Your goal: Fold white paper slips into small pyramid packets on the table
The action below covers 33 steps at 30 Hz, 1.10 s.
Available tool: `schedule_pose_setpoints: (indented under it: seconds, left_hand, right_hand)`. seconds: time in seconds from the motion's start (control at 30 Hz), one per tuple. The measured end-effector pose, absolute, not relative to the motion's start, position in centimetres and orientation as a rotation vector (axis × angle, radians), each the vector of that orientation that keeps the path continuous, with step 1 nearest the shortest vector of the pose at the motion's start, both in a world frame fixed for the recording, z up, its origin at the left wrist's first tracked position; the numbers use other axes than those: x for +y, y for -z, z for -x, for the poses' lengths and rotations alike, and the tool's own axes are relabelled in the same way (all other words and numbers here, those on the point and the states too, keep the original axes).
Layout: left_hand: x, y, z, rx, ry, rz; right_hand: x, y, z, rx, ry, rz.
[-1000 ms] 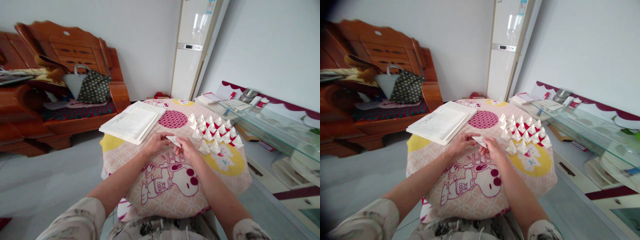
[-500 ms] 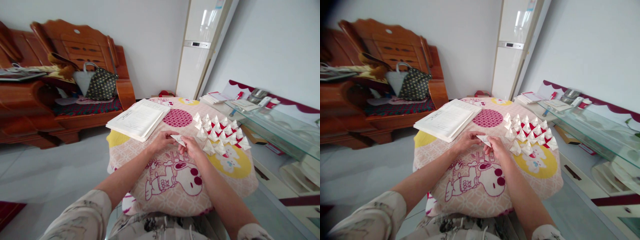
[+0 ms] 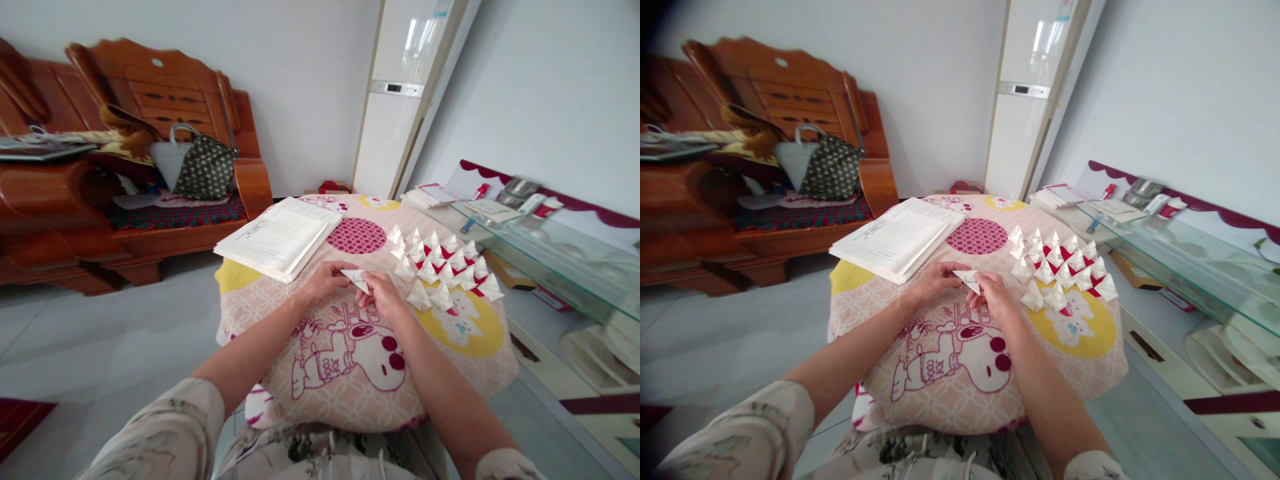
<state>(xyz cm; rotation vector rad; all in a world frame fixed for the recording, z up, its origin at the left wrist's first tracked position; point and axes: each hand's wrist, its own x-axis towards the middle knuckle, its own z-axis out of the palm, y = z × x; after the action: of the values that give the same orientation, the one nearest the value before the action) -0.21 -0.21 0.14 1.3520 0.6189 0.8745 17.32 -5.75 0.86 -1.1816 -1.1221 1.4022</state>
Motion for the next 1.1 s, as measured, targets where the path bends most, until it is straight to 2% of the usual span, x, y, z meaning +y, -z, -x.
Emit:
schedule_pose_setpoints:
  seconds: [0.43, 0.67, 0.87, 1.1]
  left_hand:
    - [-0.4, -0.1, 0.0, 0.707, -0.938, -1.380]
    - [-0.3, -0.1, 0.3, 0.914, -0.973, -1.584]
    - [-0.9, -0.6, 0.0, 0.876, -1.037, -1.755]
    - [-1.6, -1.1, -0.2, 0.825, -1.020, -1.852]
  right_hand:
    - [-5.9, -0.6, -16.8, -1.184, -1.289, 1.263]
    - [-5.5, -0.8, -17.3, -1.010, -1.455, 1.084]
    - [-5.4, -0.9, -17.4, -0.981, -1.607, 0.958]
    - [-5.2, -0.7, -17.5, -0.993, -1.593, 0.949]
